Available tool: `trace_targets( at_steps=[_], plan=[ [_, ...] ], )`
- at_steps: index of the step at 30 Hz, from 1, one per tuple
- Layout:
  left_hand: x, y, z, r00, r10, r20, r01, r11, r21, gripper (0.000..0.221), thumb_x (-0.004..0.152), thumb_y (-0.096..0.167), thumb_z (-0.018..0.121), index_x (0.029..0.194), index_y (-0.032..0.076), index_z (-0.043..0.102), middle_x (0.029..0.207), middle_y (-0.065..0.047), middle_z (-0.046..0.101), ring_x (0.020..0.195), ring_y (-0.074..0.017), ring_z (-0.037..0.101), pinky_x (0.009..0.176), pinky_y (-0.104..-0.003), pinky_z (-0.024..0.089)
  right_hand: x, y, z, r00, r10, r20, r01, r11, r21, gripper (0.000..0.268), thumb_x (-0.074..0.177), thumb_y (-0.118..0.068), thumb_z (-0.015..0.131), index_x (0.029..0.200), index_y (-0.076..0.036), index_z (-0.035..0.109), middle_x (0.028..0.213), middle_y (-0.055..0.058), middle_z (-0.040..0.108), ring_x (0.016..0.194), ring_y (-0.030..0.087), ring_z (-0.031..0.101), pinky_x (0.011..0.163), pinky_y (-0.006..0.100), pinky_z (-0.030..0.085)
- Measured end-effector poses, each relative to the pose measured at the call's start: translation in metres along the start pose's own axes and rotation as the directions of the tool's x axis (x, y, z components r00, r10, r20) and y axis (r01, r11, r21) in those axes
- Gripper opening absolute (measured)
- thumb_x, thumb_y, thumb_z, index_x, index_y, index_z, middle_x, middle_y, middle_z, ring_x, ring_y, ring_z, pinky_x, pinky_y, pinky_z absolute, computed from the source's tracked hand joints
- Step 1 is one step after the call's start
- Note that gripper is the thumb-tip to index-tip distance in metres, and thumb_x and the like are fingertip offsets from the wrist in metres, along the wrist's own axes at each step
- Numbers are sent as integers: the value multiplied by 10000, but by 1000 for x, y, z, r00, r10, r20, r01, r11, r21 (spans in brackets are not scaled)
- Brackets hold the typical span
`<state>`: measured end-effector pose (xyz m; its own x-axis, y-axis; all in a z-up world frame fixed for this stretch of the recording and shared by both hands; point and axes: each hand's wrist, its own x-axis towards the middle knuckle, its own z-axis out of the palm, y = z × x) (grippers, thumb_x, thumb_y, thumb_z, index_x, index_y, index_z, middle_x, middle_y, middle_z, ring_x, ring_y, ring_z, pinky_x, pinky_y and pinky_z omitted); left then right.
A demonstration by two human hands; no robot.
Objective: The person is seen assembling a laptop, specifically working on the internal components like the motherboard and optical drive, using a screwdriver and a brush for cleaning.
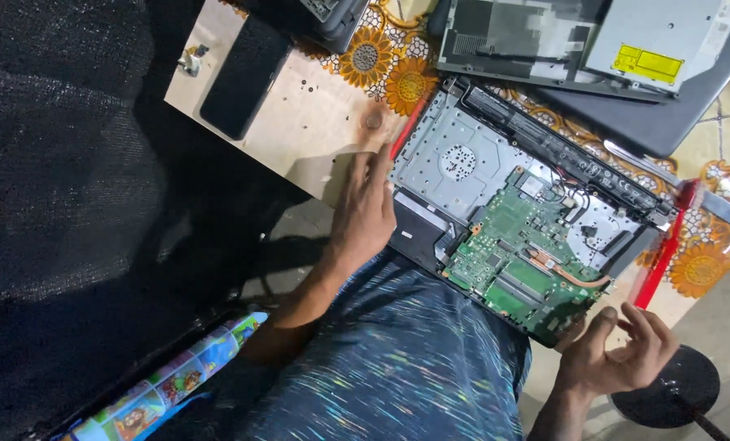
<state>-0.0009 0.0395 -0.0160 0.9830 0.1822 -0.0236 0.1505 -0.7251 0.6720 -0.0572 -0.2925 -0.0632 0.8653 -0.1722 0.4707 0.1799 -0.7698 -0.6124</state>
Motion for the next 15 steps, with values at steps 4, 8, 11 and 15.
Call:
trace_targets(
  at_steps=[4,8,11,15],
  plan=[
    [-1,-2,10,988,11,-151,-9,1000,17,588,847,-56,547,1407,51,403,1301,-193,487,1100,-347,558,917,-425,482,-11,13,3,986,162,-39,-154,976,153,128,982,174,579,1090,106,583,1160,204,478,970,281,485,795,378,447],
    [3,-10,2,982,39,-184,-41,999,-9,589,831,-84,551,1382,109,473,1261,-145,499,1093,-316,564,932,-409,472,-23,34,6,973,230,-16,-218,939,266,108,1050,130,558,1156,110,566,1177,168,436,903,223,473,799,315,428],
    [8,-10,-8,981,45,-191,-54,998,-41,521,797,-111,564,1285,71,580,1228,-105,514,1099,-272,564,946,-359,484,-20,32,12,984,163,-69,-143,963,230,105,1014,98,565,1113,109,596,1106,170,473,948,249,472,848,347,421],
    [12,-14,-7,970,70,-232,-83,996,-44,462,766,-122,572,1185,59,636,1195,-108,527,1050,-275,563,932,-362,474,-15,23,12,979,194,-57,-175,954,241,92,1031,10,601,1091,79,596,1104,157,478,933,234,478,800,334,426]
  ],
)
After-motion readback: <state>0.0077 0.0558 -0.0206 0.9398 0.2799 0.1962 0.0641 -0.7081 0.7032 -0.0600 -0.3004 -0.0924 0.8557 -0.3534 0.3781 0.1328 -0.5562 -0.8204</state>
